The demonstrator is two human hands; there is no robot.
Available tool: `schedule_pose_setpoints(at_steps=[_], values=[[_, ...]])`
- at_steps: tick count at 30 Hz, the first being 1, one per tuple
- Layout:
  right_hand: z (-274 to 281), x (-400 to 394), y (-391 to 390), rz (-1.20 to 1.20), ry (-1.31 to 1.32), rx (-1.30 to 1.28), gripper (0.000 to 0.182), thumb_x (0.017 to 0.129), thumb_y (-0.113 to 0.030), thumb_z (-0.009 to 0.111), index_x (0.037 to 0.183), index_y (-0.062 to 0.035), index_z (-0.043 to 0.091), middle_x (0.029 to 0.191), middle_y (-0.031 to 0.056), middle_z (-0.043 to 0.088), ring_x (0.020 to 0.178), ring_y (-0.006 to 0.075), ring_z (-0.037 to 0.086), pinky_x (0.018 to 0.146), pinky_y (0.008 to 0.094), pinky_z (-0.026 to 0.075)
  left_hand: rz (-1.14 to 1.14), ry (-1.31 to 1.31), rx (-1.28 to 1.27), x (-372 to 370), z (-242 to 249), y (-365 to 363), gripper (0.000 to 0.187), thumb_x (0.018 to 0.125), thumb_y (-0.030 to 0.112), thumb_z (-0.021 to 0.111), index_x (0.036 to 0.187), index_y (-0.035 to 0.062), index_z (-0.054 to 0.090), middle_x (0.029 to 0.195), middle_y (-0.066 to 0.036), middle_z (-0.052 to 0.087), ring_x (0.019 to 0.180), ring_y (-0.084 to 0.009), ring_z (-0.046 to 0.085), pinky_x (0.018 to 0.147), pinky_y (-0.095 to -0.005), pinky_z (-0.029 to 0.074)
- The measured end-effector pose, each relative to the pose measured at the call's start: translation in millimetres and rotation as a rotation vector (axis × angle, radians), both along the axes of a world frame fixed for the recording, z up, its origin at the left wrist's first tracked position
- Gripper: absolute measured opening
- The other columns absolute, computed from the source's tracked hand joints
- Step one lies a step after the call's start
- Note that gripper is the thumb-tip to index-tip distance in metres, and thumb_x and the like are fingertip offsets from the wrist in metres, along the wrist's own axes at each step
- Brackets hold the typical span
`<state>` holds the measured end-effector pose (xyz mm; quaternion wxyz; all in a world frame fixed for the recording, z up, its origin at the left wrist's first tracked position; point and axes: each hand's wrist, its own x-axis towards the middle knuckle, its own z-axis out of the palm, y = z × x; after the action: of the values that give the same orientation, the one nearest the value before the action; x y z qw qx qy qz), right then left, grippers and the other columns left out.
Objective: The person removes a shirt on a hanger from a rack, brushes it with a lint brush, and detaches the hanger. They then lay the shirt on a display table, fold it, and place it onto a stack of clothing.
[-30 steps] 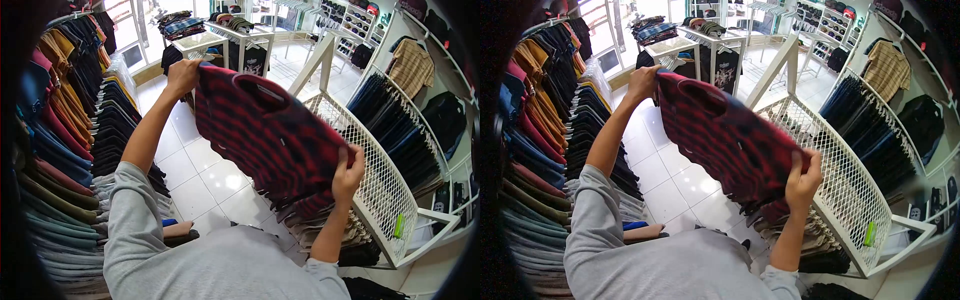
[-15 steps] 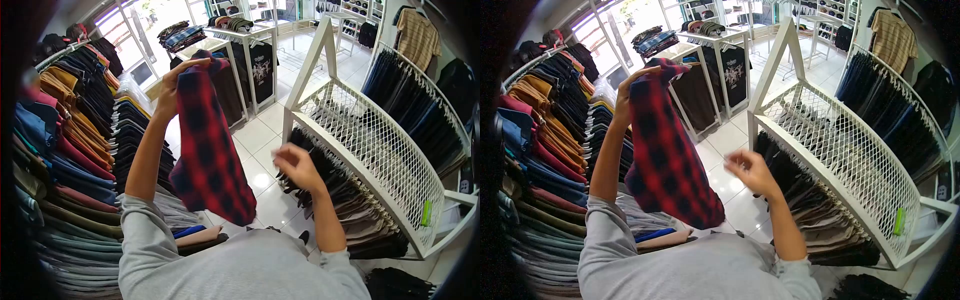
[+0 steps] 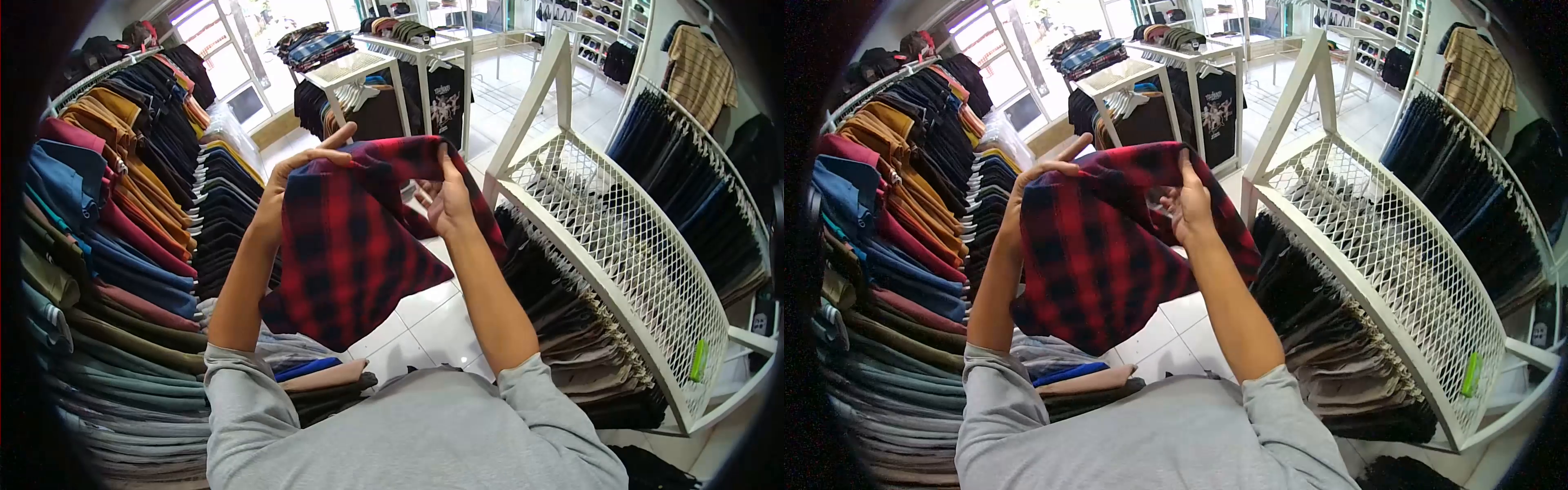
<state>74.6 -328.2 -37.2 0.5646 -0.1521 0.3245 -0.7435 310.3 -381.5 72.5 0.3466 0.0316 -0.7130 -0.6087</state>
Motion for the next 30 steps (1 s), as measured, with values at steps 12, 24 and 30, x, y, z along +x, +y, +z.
schedule_pose_setpoints(at_steps=[12, 24, 30], values=[[37, 16, 1, -0.433, 0.307, -0.224, 0.014, 0.097, -0.013, 0.068, 0.102, -0.0003, 0.071, 0.099, 0.0036, 0.071, 0.088, 0.0097, 0.062, 0.08, 0.0277, 0.05, -0.074, -0.167, 0.214, 54, -52, -19, 0.051, 0.09, 0.0, 0.06, 0.14, -0.0026, 0.054, 0.128, -0.015, 0.066, 0.117, -0.0204, 0.063, 0.104, -0.0344, 0.047], [37, -5, 53, -0.167, 0.764, -0.278, 0.031, 0.1, -0.023, 0.064, 0.114, 0.004, 0.069, 0.102, 0.0055, 0.071, 0.092, 0.0123, 0.064, 0.084, 0.0294, 0.051, 0.29, -0.064, 0.066, -69, -18, 14, 0.03, 0.096, 0.025, 0.074, 0.11, -0.0018, 0.074, 0.096, -0.005, 0.075, 0.082, -0.0082, 0.068, 0.076, -0.0256, 0.058], [-61, -31, 67, -0.201, 0.948, -0.186, 0.029, 0.092, -0.011, 0.061, 0.117, 0.0039, 0.063, 0.098, 0.0072, 0.071, 0.094, 0.0165, 0.066, 0.085, 0.0304, 0.051, 0.049, -0.124, 0.093, -87, 8, 1, 0.03, 0.095, 0.03, 0.075, 0.107, 0.0025, 0.075, 0.095, -0.004, 0.076, 0.081, -0.0105, 0.071, 0.075, -0.0262, 0.059]])
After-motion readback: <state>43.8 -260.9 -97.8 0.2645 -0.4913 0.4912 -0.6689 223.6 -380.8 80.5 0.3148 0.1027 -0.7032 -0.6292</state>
